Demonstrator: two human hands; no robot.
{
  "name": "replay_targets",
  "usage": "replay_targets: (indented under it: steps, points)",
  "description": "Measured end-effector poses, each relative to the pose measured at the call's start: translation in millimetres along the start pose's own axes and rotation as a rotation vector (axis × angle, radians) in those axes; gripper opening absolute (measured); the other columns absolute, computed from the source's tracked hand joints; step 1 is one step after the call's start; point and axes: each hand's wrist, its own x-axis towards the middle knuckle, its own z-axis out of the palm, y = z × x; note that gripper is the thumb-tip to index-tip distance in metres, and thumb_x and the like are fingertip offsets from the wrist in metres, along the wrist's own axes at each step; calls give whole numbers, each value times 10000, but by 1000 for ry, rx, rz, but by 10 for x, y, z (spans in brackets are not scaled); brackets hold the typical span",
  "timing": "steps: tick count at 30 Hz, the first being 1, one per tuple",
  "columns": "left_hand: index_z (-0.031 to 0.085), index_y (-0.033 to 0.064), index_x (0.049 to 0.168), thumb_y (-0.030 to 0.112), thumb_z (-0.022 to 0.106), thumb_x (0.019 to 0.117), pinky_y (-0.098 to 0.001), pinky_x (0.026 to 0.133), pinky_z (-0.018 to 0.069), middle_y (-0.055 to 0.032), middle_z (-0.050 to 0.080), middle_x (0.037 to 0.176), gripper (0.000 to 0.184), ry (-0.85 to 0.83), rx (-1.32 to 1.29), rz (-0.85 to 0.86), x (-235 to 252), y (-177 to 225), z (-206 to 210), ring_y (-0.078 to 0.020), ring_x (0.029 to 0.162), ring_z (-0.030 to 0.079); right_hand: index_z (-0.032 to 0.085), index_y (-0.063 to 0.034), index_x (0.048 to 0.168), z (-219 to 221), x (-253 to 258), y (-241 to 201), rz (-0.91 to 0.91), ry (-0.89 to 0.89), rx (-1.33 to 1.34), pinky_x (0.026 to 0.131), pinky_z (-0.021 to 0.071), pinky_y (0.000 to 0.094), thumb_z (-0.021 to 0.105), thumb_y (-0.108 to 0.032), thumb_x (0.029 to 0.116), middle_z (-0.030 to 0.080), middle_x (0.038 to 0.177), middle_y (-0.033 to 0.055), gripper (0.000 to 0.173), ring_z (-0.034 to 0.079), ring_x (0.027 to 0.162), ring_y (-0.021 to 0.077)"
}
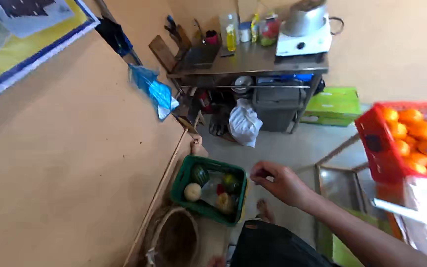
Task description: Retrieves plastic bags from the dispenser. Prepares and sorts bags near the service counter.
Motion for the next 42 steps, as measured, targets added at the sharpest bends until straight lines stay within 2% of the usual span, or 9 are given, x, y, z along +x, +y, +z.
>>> replay_targets:
  steps: [4, 7, 13, 18, 22, 28, 35, 39, 42]
  points:
    - [636, -25, 1287, 147, 599, 1020, -444, 980, 572, -178, 714, 1176, 319, 229, -73, 129, 1206, 1123, -196, -247, 1064, 711, 711, -29, 982, -149, 1662, 172, -111, -148, -111, 790, 571, 324, 666, -245, 983, 709, 900, 67, 220, 674, 827, 126]
    - [638, -45, 1256, 102, 590, 1009, -403, 959, 590, -156, 723, 1149, 291, 412, -268, 293, 1331, 2071, -608, -216, 1043, 719, 719, -53, 1123, -218, 3072, -3, -292, -285, -269, 934, 580, 392, 637, -151, 996, 728, 1061, 79, 180, 703, 987, 170]
    - [622, 29, 1244, 222, 590, 1023, -404, 935, 597, -79, 741, 1085, 295, 746, -474, 420, 1687, 2635, -1295, -209, 1013, 724, 691, -105, 1254, 327, 5856, -166, -902, -465, -663, 1083, 480, 451, 615, -116, 991, 679, 1258, 96, 274, 617, 1224, 277]
    - [525, -24, 1344, 260, 615, 990, -433, 939, 587, -140, 732, 1083, 463, 814, -723, 302, 3001, 3325, -1365, -245, 1005, 722, 649, 5, 1232, 1108, 7336, -300, -1364, -677, -953, 1121, 413, 514, 590, -13, 974, 639, 1277, 183, 266, 550, 1281, 379]
    - [419, -22, 1472, 212, 521, 1044, -482, 997, 554, -191, 657, 1285, 499, 675, -1029, 204, 4313, 4073, -1525, -300, 1171, 659, 671, 43, 991, 1295, 7754, -352, -1580, -861, -1055, 1002, 453, 509, 508, 30, 977, 678, 1050, 190, 164, 610, 1099, 376]
    - [219, 116, 1594, 184, 619, 1023, -527, 1049, 512, -179, 445, 1536, 701, 801, -1475, 146, 5706, 4786, -2042, -336, 1341, 532, 667, -60, 907, 1249, 7799, -816, -1053, -1347, -1092, 694, 487, 542, 454, -248, 1069, 617, 841, 113, 327, 631, 824, 300]
    - [572, -11, 1298, 45, 600, 1012, -511, 889, 613, -190, 674, 1206, 292, 1029, -1404, 374, 5520, 4917, -2077, -327, 1054, 702, 693, -20, 897, 1549, 7821, -749, -1138, -1361, -1554, 731, 494, 604, 688, -105, 893, 641, 910, 177, 86, 636, 906, 376]
    - [607, 4, 1267, 45, 640, 991, -532, 861, 626, -172, 683, 1200, 281, 1044, -1226, 397, 5251, 4761, -2125, -330, 1034, 712, 702, -59, 928, 1688, 7888, -725, -1099, -1433, -1599, 756, 469, 622, 623, -359, 984, 656, 906, 166, 315, 640, 911, 369]
    - [630, 14, 1239, 48, 670, 975, -528, 843, 637, -160, 691, 1181, 269, 1033, -1111, 374, 5131, 4724, -2188, -320, 1011, 722, 714, -63, 1046, 1692, 7960, -825, -1098, -1499, -1566, 771, 466, 613, 539, -246, 1029, 669, 936, 176, 254, 642, 920, 375]
